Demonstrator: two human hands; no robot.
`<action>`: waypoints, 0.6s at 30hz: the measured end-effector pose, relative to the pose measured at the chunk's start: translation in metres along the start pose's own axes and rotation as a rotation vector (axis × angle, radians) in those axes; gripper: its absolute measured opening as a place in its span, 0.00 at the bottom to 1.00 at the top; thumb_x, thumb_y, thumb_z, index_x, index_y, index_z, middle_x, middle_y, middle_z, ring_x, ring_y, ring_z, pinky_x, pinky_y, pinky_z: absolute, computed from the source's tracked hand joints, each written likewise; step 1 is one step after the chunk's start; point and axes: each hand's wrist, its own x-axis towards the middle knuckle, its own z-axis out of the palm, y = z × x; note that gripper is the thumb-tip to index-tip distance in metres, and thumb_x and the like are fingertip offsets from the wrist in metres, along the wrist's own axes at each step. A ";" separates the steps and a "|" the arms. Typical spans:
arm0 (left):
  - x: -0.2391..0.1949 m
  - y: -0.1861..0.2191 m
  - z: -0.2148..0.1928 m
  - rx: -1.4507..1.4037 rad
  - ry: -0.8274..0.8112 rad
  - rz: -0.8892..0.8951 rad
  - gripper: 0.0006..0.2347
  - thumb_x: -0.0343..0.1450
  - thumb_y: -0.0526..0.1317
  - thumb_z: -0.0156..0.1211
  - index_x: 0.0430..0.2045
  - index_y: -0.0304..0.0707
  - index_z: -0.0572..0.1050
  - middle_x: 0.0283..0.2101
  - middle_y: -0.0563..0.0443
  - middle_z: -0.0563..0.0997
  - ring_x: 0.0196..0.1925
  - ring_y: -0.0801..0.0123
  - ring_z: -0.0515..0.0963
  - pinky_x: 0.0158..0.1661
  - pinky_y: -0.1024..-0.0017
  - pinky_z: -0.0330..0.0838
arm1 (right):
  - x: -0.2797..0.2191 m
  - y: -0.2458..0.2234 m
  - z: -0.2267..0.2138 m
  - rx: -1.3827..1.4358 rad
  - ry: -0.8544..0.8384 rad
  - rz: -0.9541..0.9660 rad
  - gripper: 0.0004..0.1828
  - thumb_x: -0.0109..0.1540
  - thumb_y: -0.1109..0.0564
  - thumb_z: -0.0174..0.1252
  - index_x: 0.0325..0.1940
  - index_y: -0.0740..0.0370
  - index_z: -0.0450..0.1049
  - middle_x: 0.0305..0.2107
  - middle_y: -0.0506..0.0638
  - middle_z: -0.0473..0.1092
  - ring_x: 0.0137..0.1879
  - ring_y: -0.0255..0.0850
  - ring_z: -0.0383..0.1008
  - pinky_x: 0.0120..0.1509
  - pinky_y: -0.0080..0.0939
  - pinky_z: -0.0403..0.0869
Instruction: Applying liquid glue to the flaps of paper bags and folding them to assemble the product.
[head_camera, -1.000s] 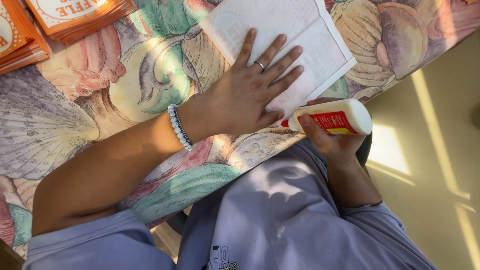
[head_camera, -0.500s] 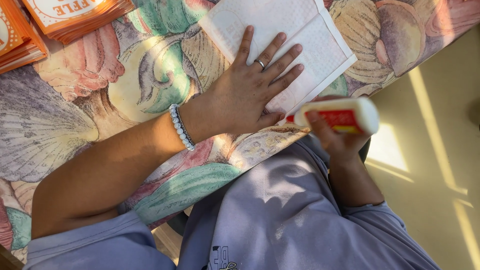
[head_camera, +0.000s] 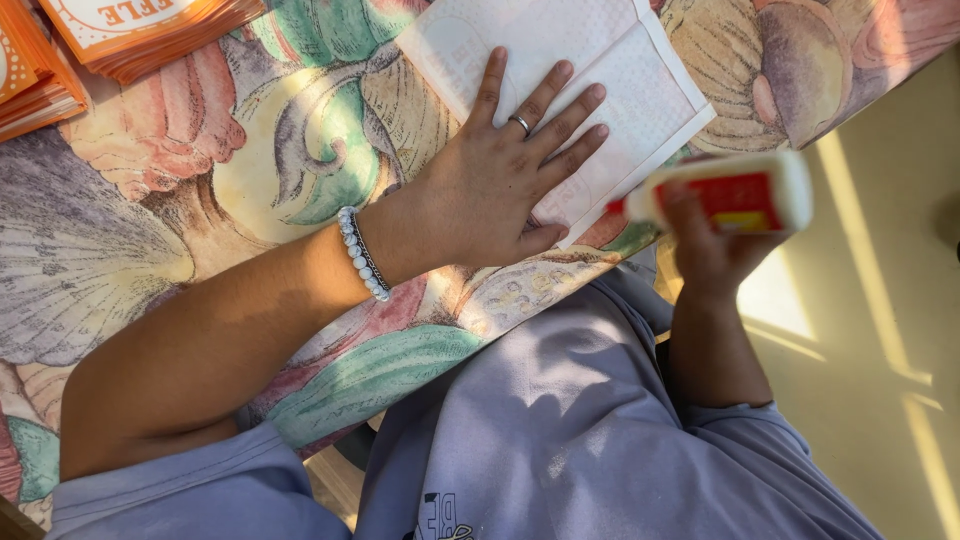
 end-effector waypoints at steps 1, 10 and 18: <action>0.000 0.000 -0.001 0.001 0.002 -0.001 0.38 0.73 0.67 0.37 0.76 0.44 0.53 0.80 0.40 0.45 0.80 0.41 0.39 0.69 0.26 0.29 | 0.011 -0.003 0.002 0.000 -0.001 -0.002 0.13 0.62 0.60 0.71 0.47 0.63 0.76 0.44 0.57 0.77 0.50 0.46 0.81 0.54 0.47 0.83; 0.001 -0.001 -0.001 0.020 0.002 -0.004 0.39 0.73 0.68 0.35 0.77 0.46 0.52 0.80 0.42 0.45 0.81 0.42 0.40 0.69 0.26 0.29 | 0.004 0.016 0.003 0.243 0.059 0.066 0.26 0.63 0.70 0.69 0.57 0.59 0.62 0.48 0.63 0.73 0.52 0.50 0.77 0.55 0.54 0.82; 0.001 0.000 -0.004 0.002 -0.006 0.007 0.39 0.73 0.67 0.38 0.77 0.44 0.52 0.80 0.41 0.44 0.81 0.40 0.40 0.69 0.25 0.30 | 0.048 0.009 0.000 0.128 0.307 -0.066 0.18 0.61 0.65 0.72 0.47 0.63 0.69 0.36 0.57 0.72 0.41 0.47 0.77 0.43 0.49 0.83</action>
